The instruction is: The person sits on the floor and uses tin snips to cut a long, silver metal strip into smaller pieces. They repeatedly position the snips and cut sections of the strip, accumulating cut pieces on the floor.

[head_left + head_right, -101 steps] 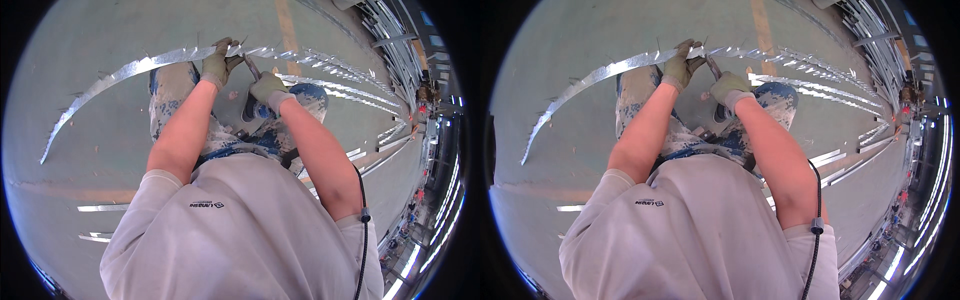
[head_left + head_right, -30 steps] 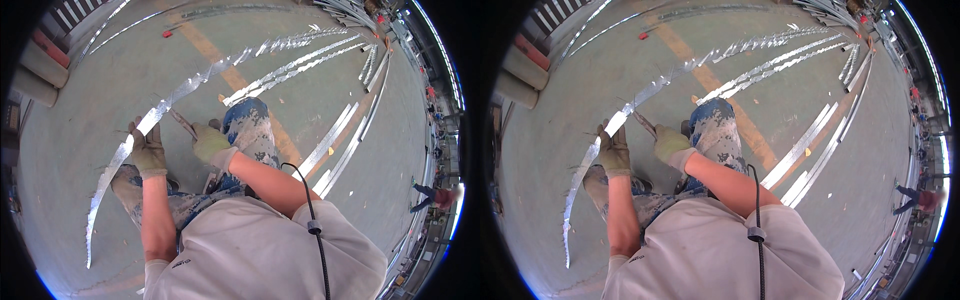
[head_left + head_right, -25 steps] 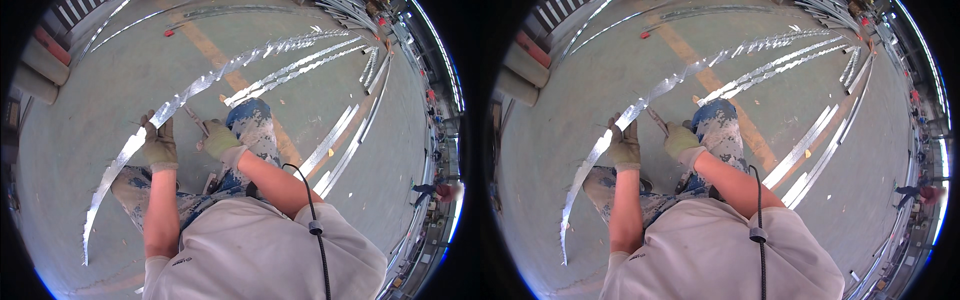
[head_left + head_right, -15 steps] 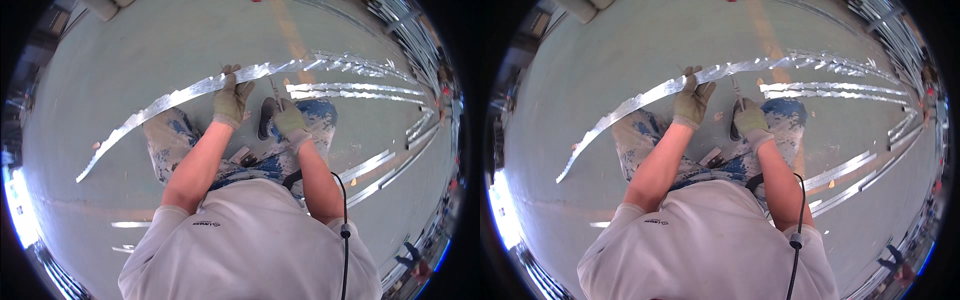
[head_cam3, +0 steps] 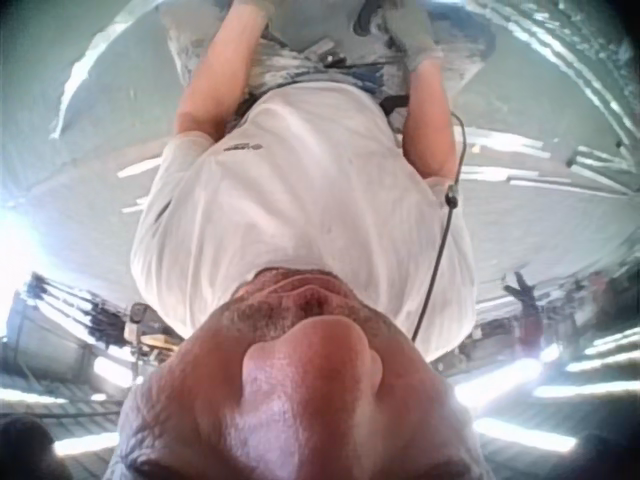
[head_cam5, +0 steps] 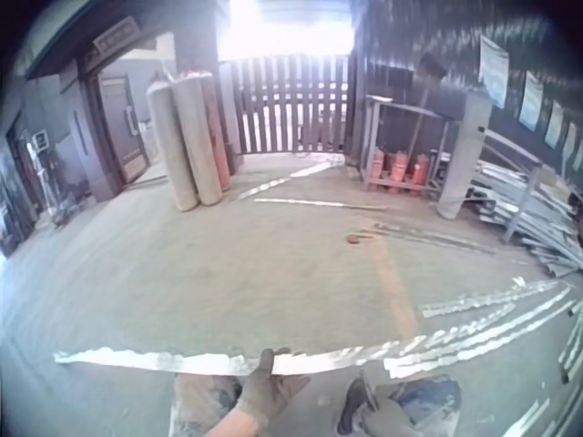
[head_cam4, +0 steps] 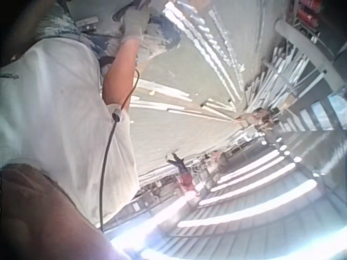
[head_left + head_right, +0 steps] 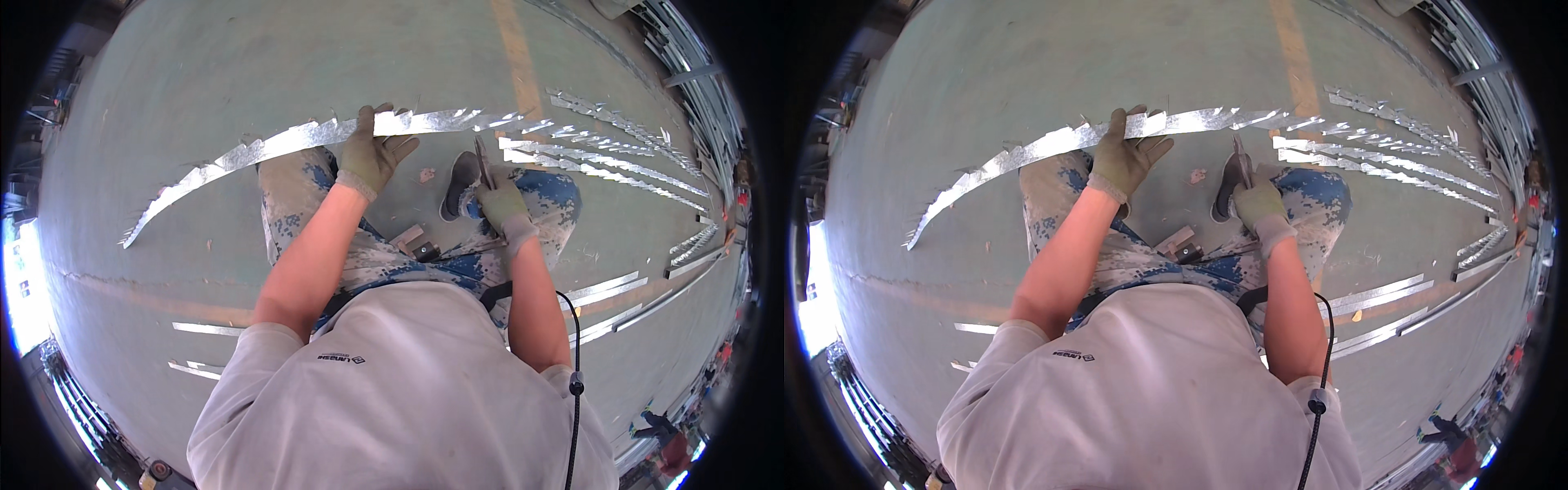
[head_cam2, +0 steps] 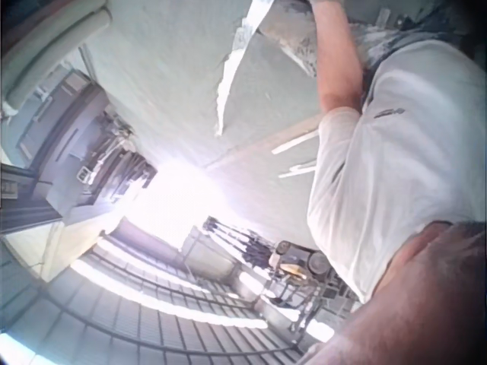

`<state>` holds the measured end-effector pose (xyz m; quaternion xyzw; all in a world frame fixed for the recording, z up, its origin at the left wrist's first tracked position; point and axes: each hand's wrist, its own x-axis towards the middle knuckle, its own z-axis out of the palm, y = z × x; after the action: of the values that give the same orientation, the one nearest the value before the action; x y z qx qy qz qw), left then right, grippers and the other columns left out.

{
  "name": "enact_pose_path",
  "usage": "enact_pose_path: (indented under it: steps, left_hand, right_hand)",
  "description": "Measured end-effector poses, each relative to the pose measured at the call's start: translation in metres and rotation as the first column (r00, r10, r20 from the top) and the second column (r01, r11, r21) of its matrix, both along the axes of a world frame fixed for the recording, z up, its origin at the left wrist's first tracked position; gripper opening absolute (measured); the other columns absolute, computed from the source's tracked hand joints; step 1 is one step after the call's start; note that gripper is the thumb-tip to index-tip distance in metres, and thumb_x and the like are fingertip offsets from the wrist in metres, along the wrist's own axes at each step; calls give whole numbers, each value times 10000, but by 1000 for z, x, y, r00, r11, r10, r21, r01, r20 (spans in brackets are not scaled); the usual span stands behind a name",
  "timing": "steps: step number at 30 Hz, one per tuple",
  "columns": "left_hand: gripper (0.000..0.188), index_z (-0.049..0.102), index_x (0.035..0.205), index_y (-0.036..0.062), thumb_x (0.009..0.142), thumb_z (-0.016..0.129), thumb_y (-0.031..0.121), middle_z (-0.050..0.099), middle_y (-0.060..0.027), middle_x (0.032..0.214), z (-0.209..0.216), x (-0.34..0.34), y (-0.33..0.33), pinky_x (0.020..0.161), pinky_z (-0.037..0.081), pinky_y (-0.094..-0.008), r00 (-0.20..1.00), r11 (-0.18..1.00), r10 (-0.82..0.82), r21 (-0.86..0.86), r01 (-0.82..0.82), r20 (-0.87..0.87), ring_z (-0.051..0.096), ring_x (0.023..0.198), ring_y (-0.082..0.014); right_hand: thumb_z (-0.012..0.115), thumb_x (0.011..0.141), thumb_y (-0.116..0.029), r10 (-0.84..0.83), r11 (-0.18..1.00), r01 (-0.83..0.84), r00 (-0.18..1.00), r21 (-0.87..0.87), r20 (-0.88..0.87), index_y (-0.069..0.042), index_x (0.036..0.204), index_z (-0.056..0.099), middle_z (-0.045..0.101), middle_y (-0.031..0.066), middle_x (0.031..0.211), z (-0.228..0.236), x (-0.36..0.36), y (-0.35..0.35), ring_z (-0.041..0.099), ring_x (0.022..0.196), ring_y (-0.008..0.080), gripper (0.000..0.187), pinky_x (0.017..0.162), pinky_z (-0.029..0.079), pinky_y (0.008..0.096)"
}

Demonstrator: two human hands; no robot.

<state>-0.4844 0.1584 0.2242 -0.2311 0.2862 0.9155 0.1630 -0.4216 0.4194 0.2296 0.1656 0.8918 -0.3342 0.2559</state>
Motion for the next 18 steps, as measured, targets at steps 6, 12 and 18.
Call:
enact_pose_path:
  steps: [6, 12, 18]
  left_hand:
    - [601, 496, 1424, 42, 1115, 376, 544, 611, -178, 1364, -9, -6, 3, 1035, 534, -604, 998, 998, -47, 49, 48, -37, 652, 1216, -406]
    - [666, 467, 1456, 24, 1111, 325, 576, 623, -183, 1339, -11, -8, 2, 999, 570, -595, 990, 991, -106, 73, 113, -94, 666, 1175, -412]
    - [633, 491, 1425, 21, 1122, 325, 551, 665, -228, 1212, -8, -8, 6, 882, 619, -533, 995, 993, -68, 93, 75, -72, 716, 1039, -377]
  right_hand:
    - [601, 1060, -319, -57, 809, 178, 972, -561, 227, -67, 1362, 613, 716, 121, 957, 30, 27, -53, 662, 725, 161, 394, 648, 545, 315]
    - [572, 1078, -359, -54, 796, 129, 988, -591, 143, -45, 1319, 624, 714, 92, 936, 24, 20, -80, 642, 702, 163, 399, 639, 532, 334]
    - [552, 1070, -357, 6, 881, 33, 997, -473, 80, -33, 1215, 659, 685, 108, 854, 4, 11, -81, 643, 683, 220, 371, 648, 523, 360]
